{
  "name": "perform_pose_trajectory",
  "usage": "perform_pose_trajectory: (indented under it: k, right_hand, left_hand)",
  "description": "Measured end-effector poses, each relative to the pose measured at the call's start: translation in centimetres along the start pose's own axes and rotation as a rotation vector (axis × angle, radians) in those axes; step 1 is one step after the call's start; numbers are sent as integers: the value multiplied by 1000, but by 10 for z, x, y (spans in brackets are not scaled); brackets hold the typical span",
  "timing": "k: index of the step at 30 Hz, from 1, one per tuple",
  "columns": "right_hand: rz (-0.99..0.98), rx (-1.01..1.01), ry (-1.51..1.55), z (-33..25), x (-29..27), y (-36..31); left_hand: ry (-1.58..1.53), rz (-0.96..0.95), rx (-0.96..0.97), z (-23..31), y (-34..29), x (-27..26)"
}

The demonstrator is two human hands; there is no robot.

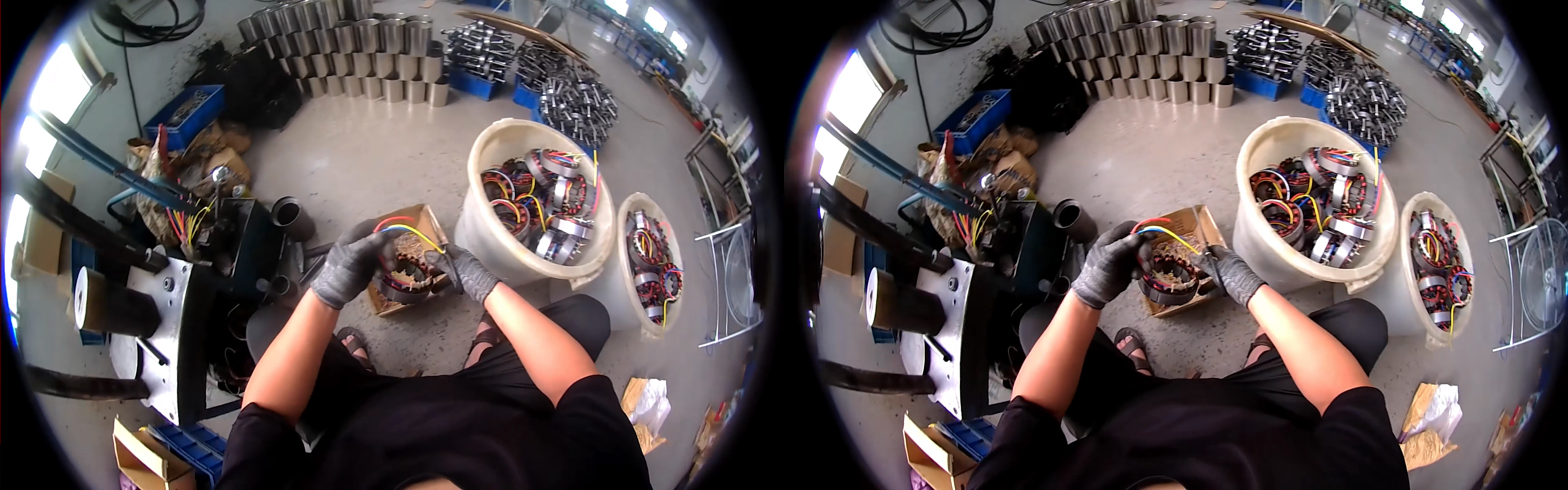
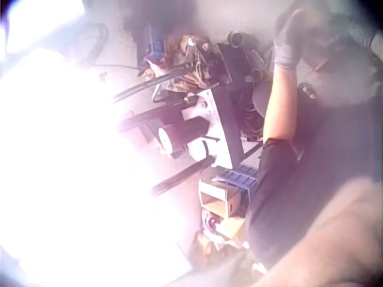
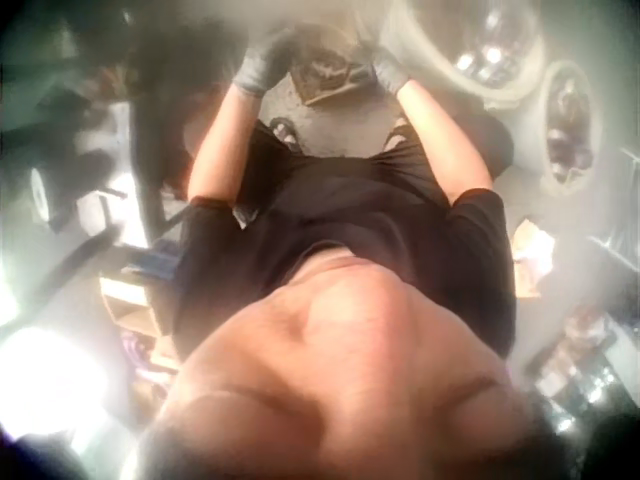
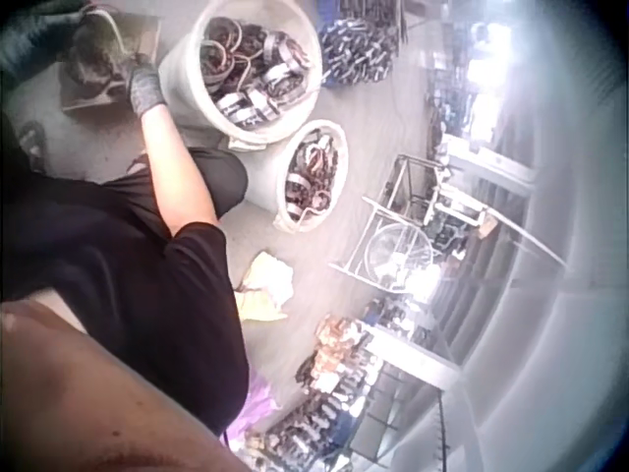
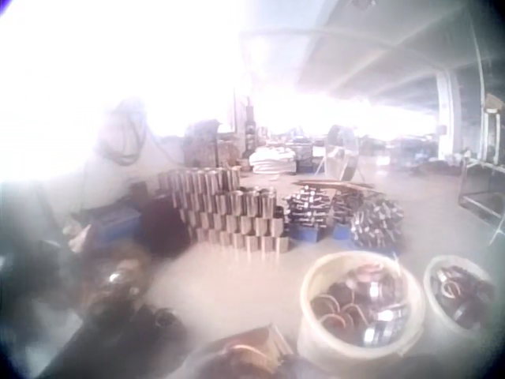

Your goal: The person takes motor stators from a container, trims their wires using scissors over a cardboard box, and places the stators onto the floor.

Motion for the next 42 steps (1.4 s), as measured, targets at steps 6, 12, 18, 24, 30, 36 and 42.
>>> perform_pose_trajectory:
  k: [6, 12, 18, 24, 30, 36, 42]
  right_hand:
    - [-38, 439, 396, 26, 9, -12]
    - [-149, 454, 553, 7, 42, -25]
    - [-92, 377, 528, -6, 42, -44]
    - [-287, 388, 710, -18, 57, -57]
    - [-229, 426, 708, -30, 60, -59]
    - [-189, 326, 469, -36, 48, -51]
    - [-175, 234, 374, -46, 45, -52]
  left_hand:
    - [-71, 130, -137, -62, 11, -29]
    - [258, 307, -49, -95, 16, -86]
    - [-98, 376, -163, -65, 9, -51]
    - [-142, 309, -183, -76, 12, -45]
    - [-1, 311, -185, -82, 15, -46]
    - [-48, 323, -221, -81, 14, -38]
    - [-72, 323, -265, -83, 11, -39]
Point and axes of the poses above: each hand's wrist, its own y-axis towards the middle knuckle, its own x-axis out of the palm, z = x × y, the point moved 8 cm from there along y, towards the middle knuckle, and after that the axes turned 5 degrees about y, right-handed, at the moved point
